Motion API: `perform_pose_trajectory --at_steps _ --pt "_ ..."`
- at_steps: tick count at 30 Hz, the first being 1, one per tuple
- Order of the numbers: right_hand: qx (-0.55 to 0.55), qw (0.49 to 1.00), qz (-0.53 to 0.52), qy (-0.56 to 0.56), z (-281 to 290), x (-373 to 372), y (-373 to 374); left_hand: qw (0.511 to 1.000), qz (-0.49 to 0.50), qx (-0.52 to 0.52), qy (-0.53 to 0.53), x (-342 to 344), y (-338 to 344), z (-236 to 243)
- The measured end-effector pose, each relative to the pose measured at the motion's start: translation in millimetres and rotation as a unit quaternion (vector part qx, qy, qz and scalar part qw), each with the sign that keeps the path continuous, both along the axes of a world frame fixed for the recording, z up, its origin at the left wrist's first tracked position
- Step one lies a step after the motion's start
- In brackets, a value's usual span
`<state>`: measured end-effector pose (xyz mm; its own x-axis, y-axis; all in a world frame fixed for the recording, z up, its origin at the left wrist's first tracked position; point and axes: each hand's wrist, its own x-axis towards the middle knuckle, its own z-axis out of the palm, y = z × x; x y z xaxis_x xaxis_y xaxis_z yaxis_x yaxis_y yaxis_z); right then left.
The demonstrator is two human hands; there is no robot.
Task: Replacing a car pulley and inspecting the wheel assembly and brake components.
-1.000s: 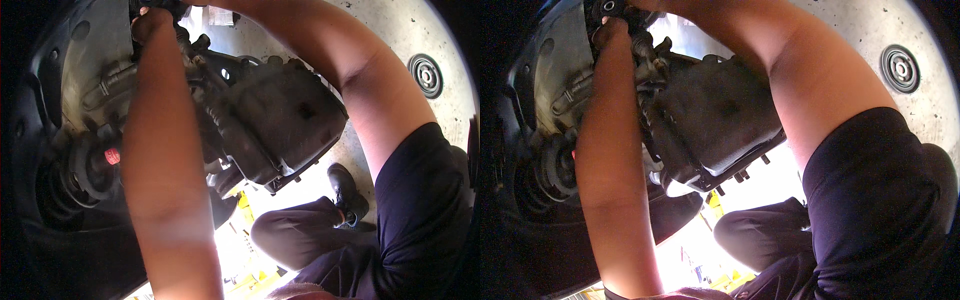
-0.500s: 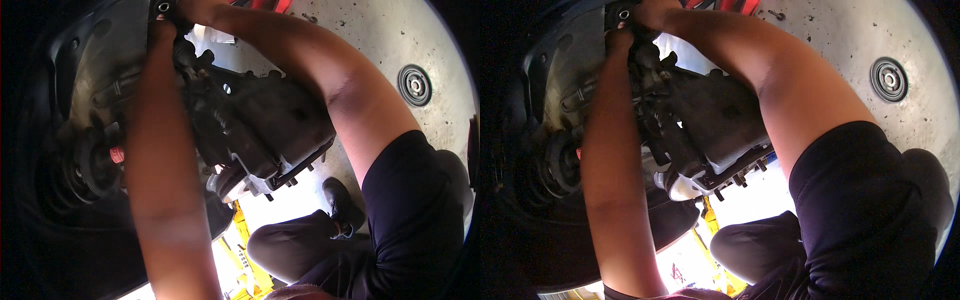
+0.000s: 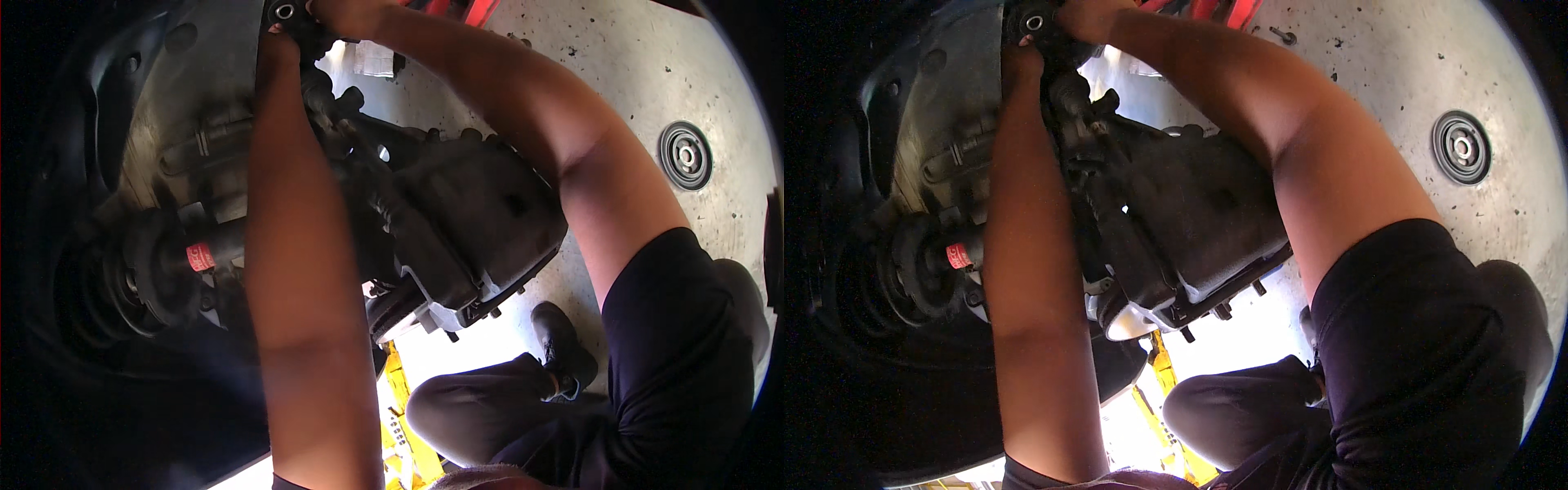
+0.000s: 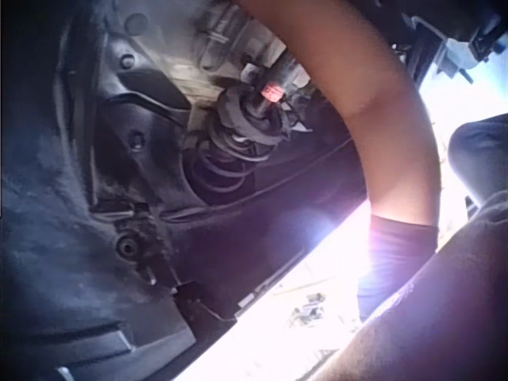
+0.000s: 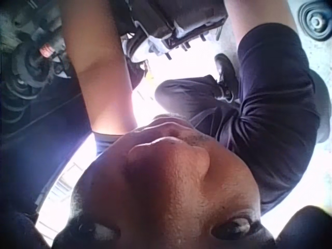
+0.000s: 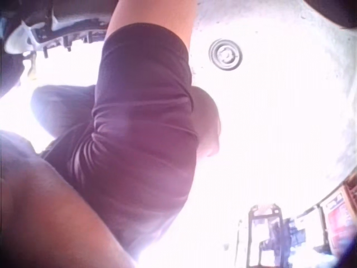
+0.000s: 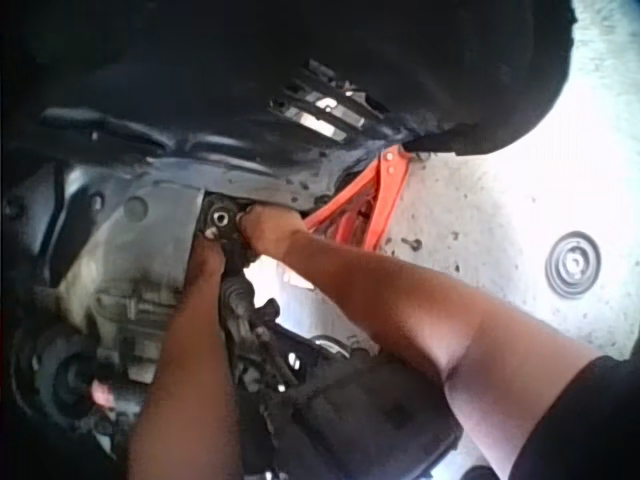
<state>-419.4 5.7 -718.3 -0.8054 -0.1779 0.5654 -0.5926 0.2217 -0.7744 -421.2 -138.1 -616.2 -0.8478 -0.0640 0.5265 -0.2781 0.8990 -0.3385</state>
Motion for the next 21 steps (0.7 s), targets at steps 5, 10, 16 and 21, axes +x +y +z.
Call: perform_pose_trajectory --at_steps 5,10,16,21 --pt "-0.001 1.000 0.006 -0.031 24 12 2 0.991 -0.025 0.101 -0.078 30 21 28" --pt "-0.019 0.998 -0.006 0.057 14 11 -2 0.992 -0.002 0.090 -0.084 31 13 37" --pt "-0.006 0.994 -0.006 0.110 11 1 -15 0.991 0.010 0.074 -0.110 25 4 34" --pt "0.022 0.998 -0.029 0.055 14 11 -16 0.987 0.034 0.041 -0.153 14 -6 24"
